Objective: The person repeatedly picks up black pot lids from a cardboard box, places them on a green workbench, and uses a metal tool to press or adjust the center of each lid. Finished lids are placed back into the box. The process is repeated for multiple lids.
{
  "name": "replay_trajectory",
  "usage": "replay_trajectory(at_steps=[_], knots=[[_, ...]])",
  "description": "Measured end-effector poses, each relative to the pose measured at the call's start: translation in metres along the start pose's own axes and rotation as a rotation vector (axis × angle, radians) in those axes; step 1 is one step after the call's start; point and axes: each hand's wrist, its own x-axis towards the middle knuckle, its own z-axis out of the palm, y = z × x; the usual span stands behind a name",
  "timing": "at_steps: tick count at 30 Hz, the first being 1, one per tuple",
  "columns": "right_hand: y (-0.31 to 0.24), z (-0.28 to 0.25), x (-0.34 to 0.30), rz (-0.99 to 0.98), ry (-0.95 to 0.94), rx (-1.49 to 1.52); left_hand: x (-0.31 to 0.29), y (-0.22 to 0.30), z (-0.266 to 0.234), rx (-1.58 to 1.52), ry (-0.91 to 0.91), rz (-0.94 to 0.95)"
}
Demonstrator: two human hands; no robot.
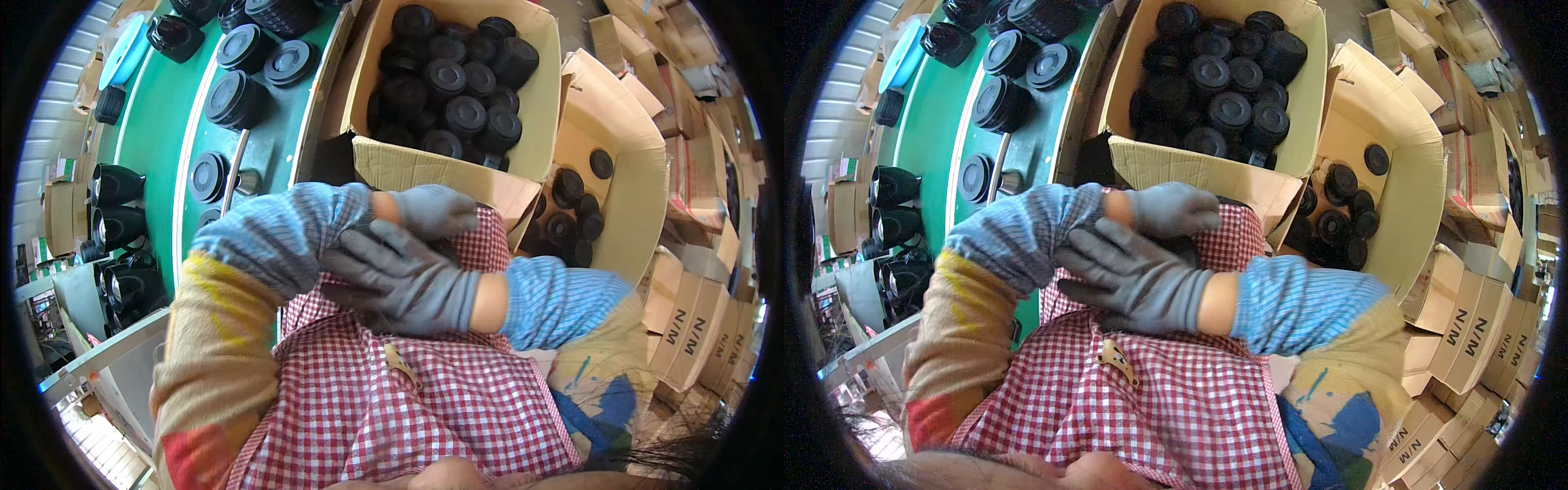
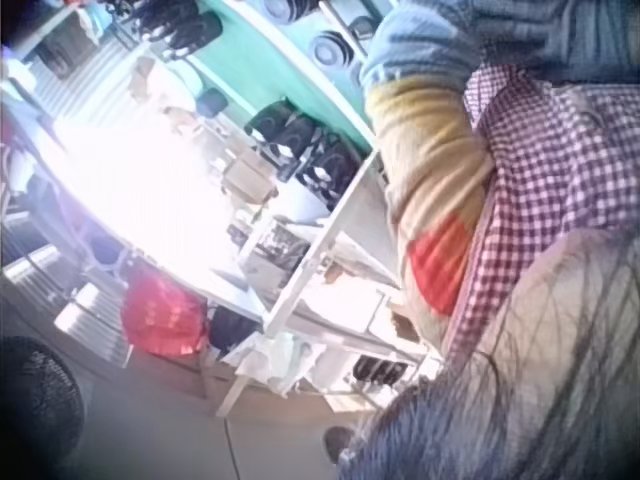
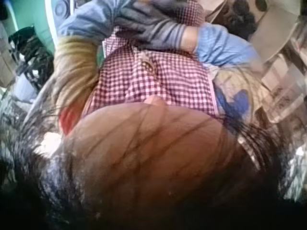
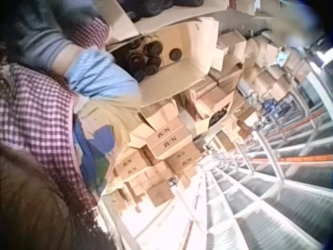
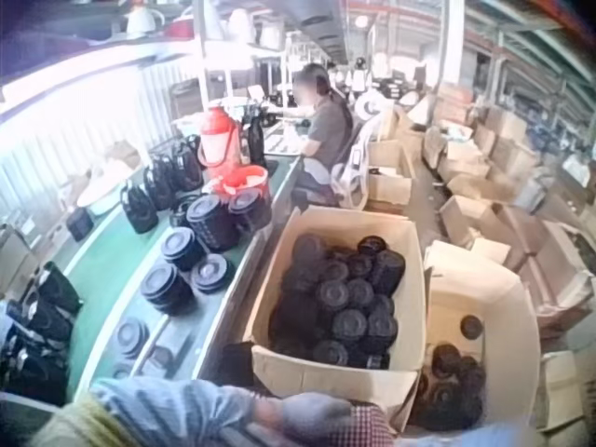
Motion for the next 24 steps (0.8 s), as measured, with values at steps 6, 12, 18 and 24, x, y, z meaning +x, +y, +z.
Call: replay_trajectory(at_steps=[6,12,18,24], knots=[[0.049,-0.022,-0.043,-0.128,0.266,-0.069,-0.034,-0.031,-0.002,-0.124,0.026,0.390],[0.024,-0.005,-0.025,-0.050,-0.035,0.009,-0.032,-0.049,0.012,-0.270,0.008,0.001],[0.025,-0.033,-0.023,0.053,0.174,-0.057,-0.015,-0.003,-0.021,0.087,0.001,-0.115],[0.045,-0.002,-0.069,0.614,0.426,0.591,-0.107,0.008,0.014,-0.545,0.263,-0.170]])
